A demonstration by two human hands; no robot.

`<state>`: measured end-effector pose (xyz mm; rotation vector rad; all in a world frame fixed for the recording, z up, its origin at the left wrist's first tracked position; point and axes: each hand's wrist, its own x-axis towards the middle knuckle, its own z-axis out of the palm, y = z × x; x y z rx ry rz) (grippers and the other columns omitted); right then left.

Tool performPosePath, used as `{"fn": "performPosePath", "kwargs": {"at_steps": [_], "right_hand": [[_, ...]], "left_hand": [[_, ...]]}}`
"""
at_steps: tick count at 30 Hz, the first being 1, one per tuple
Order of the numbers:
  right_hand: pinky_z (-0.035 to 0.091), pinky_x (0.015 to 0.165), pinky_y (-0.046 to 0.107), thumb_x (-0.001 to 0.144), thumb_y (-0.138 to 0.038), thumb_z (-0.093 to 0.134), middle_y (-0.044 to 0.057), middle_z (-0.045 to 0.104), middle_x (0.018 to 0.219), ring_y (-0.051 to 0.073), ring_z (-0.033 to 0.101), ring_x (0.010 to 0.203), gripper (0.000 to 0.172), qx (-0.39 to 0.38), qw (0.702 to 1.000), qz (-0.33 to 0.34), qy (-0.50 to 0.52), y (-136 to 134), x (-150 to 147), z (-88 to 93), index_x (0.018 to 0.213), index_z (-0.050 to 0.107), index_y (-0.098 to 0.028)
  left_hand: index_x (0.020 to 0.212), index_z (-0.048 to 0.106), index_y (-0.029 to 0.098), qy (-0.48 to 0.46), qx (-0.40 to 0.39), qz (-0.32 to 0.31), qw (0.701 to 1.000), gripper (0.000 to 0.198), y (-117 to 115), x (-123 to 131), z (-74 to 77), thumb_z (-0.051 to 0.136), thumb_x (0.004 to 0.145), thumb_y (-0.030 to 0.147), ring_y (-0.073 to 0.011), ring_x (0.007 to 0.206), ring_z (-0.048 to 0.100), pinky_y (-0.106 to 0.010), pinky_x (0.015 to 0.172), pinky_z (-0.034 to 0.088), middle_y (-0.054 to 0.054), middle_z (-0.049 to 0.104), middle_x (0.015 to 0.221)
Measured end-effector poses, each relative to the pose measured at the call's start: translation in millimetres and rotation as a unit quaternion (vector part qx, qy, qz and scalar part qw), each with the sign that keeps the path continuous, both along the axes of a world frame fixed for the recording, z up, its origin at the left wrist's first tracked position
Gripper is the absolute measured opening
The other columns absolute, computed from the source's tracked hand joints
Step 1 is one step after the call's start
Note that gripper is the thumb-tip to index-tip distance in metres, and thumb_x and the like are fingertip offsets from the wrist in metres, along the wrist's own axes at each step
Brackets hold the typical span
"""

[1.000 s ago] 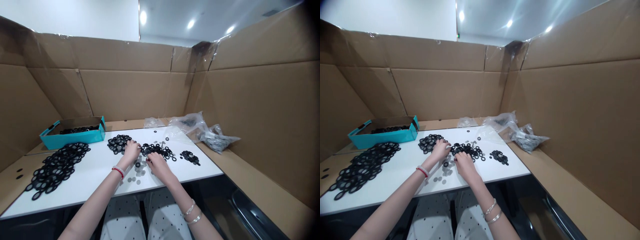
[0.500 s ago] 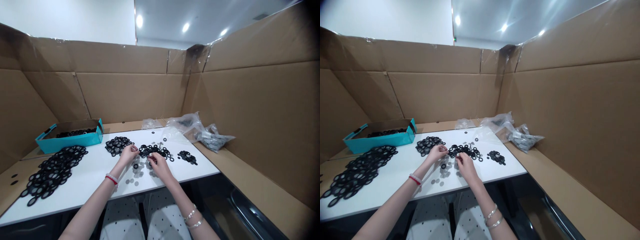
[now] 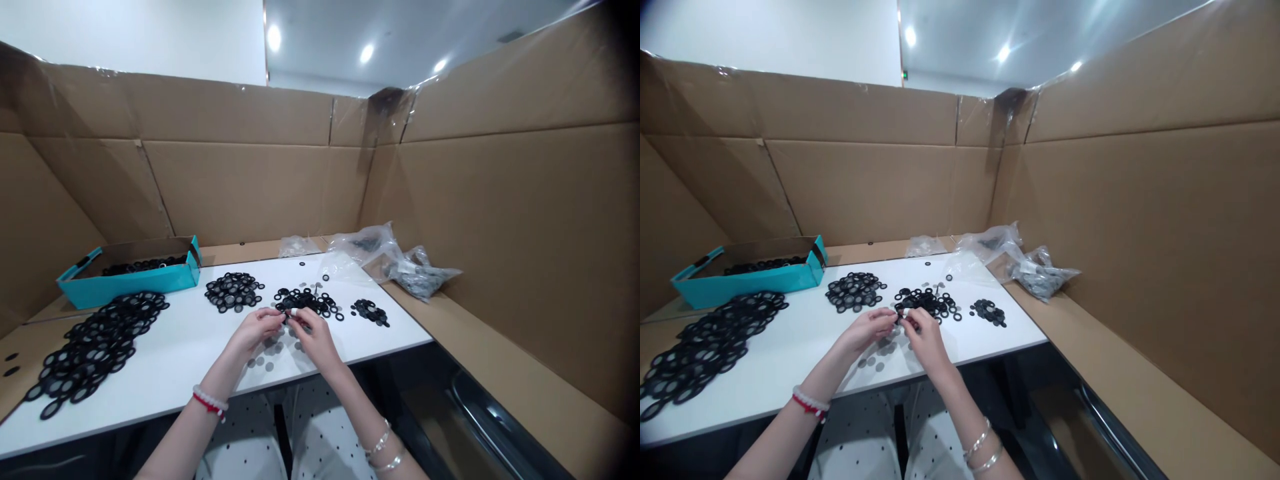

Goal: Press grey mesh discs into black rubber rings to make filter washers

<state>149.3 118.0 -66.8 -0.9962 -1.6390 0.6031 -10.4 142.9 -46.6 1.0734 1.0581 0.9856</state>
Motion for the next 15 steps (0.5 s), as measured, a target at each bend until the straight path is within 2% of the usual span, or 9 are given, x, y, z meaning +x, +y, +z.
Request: {"fn": "performPosePath", "kwargs": {"at_steps": [4,7,9,11,15], "right_hand": [[0.046,0.067,0.025,0.086,-0.023,0.052,0.002,0.061,0.08,0.016,0.059,0.075,0.014,0.009,0.999,-0.022,0.021,-6.2,-3.4,-0.3,0.084,0.066,-0.019],[0.048,0.068,0.024,0.084,-0.027,0.055,0.002,0.064,0.078,0.016,0.062,0.075,0.014,-0.014,0.997,-0.064,0.04,-4.8,7.5,-2.7,0.081,0.065,-0.019],[0.049,0.068,0.025,0.082,-0.032,0.055,0.004,0.067,0.08,0.017,0.064,0.074,0.017,-0.037,0.993,-0.106,0.047,1.1,31.8,-4.5,0.082,0.065,-0.018],[0.05,0.069,0.029,0.08,-0.034,0.054,0.007,0.069,0.079,0.02,0.064,0.074,0.022,-0.044,0.985,-0.16,0.046,8.9,69.2,-5.6,0.081,0.065,-0.016],[0.047,0.073,0.034,0.073,-0.034,0.057,0.011,0.07,0.079,0.025,0.064,0.076,0.021,-0.065,0.97,-0.234,0.026,21.2,146.1,-5.2,0.072,0.067,-0.016]], "left_hand": [[0.073,0.065,0.015,-0.035,-0.027,0.012,0.999,0.039,-3.7,6.6,-3.0,0.085,0.047,0.036,-0.0126,0.059,0.06,-0.026,0.065,0.048,-0.004,0.066,0.067],[0.074,0.065,0.015,-0.036,-0.026,0.034,0.998,0.041,-5.2,9.6,-1.2,0.086,0.045,0.035,-0.0121,0.058,0.06,-0.024,0.062,0.047,-0.003,0.066,0.066],[0.074,0.066,0.015,-0.012,-0.008,0.061,0.998,0.04,-6.9,7.2,4.2,0.086,0.045,0.035,-0.0124,0.057,0.059,-0.023,0.059,0.046,-0.002,0.066,0.064],[0.074,0.068,0.014,0.045,0.023,0.089,0.995,0.039,-10.6,0.5,12.3,0.084,0.046,0.036,-0.0145,0.06,0.06,-0.024,0.06,0.046,-0.004,0.069,0.067],[0.077,0.07,0.015,0.137,0.062,0.093,0.984,0.038,-22.5,-15.8,27.4,0.08,0.05,0.041,-0.0238,0.078,0.064,-0.029,0.068,0.048,-0.009,0.074,0.081]]}}
